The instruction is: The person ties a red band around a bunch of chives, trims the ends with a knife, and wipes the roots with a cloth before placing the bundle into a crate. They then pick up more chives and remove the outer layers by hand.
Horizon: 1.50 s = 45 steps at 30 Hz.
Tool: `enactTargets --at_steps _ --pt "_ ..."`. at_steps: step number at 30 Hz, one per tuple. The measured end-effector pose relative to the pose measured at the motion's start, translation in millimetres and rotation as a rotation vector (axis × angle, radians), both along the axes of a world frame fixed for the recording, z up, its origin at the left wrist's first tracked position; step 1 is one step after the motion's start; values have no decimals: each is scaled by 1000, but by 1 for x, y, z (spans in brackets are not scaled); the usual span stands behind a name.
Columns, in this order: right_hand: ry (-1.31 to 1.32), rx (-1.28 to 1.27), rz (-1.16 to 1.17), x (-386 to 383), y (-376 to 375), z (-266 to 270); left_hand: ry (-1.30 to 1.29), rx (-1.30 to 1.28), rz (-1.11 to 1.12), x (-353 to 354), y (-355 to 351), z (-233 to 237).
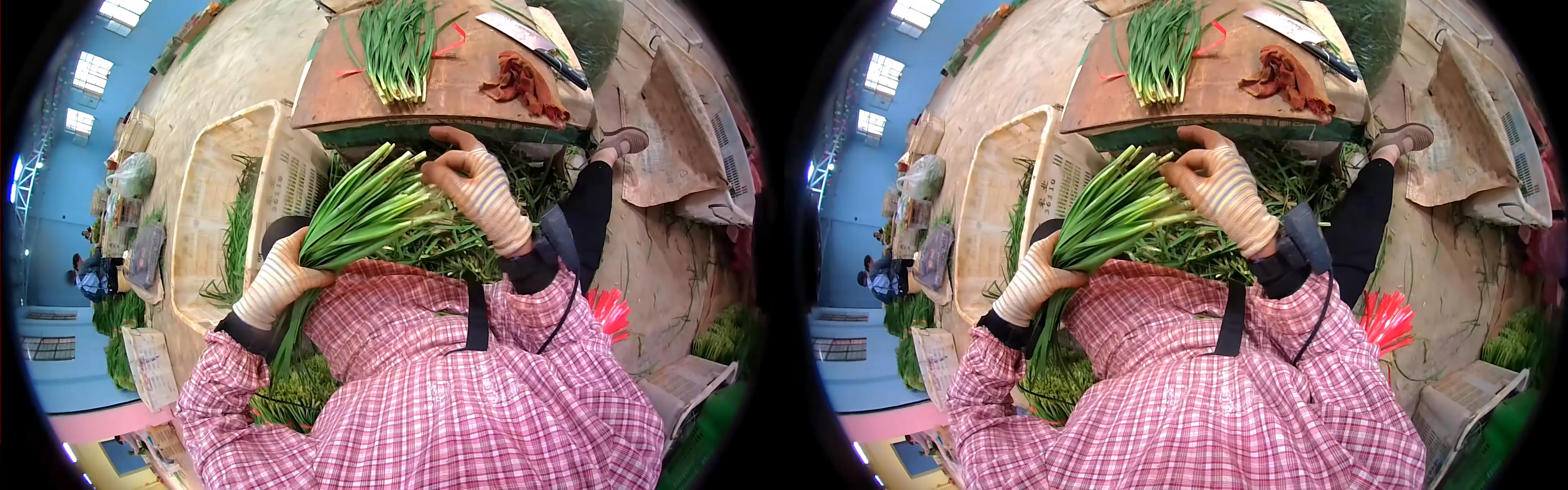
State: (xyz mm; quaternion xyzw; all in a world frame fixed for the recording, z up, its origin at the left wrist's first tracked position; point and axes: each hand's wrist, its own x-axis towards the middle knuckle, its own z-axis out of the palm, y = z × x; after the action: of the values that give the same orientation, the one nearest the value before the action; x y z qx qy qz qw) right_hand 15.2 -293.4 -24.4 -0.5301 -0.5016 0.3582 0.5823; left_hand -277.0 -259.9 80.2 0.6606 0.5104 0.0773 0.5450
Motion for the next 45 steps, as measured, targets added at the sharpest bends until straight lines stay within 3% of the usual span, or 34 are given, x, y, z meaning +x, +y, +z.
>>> enactTargets --at_steps 2,4,8,12,17,21,24,29,32,33,36,40,42,44,45 --pt "-397 35 -157 -12 -3 6 -16 -27 16 -3 1 -11" --pt "-779 307 -167 -9 -3 22 -26 -54 -10 -3 2 -16" --pt "-1032 536 61 -16 9 27 -12 -144 -104 -6 6 -24" --pt "-1202 629 77 -18 10 13 -15 -200 -135 -7 10 -30" --pt "-924 518 236 -17 13 8 -2 -273 -122 -2 9 -22" --pt "-979 606 355 -22 10 6 0 -315 -135 -5 13 -28" --pt "-1082 609 300 -33 14 3 -6 -332 -153 -4 11 -29" --pt "-779 550 165 -35 19 -2 -53 -401 -95 -2 11 -17" --pt "-746 630 135 -31 27 -1 -116 -435 -77 5 8 -11" --pt "-643 661 115 -27 29 0 -149 -450 -63 7 7 -6" --pt "289 54 243 -26 18 11 -171 -462 -87 5 8 -6" --pt "534 -13 57 14 12 4 -173 -445 -67 -9 4 -1" --pt "503 -38 -107 47 10 -19 -212 -463 14 -21 -2 2" --pt "143 -181 -154 100 10 -63 -271 -505 160 -29 -13 8" --pt "-455 -228 -159 106 6 -59 -287 -525 207 -32 -16 10"
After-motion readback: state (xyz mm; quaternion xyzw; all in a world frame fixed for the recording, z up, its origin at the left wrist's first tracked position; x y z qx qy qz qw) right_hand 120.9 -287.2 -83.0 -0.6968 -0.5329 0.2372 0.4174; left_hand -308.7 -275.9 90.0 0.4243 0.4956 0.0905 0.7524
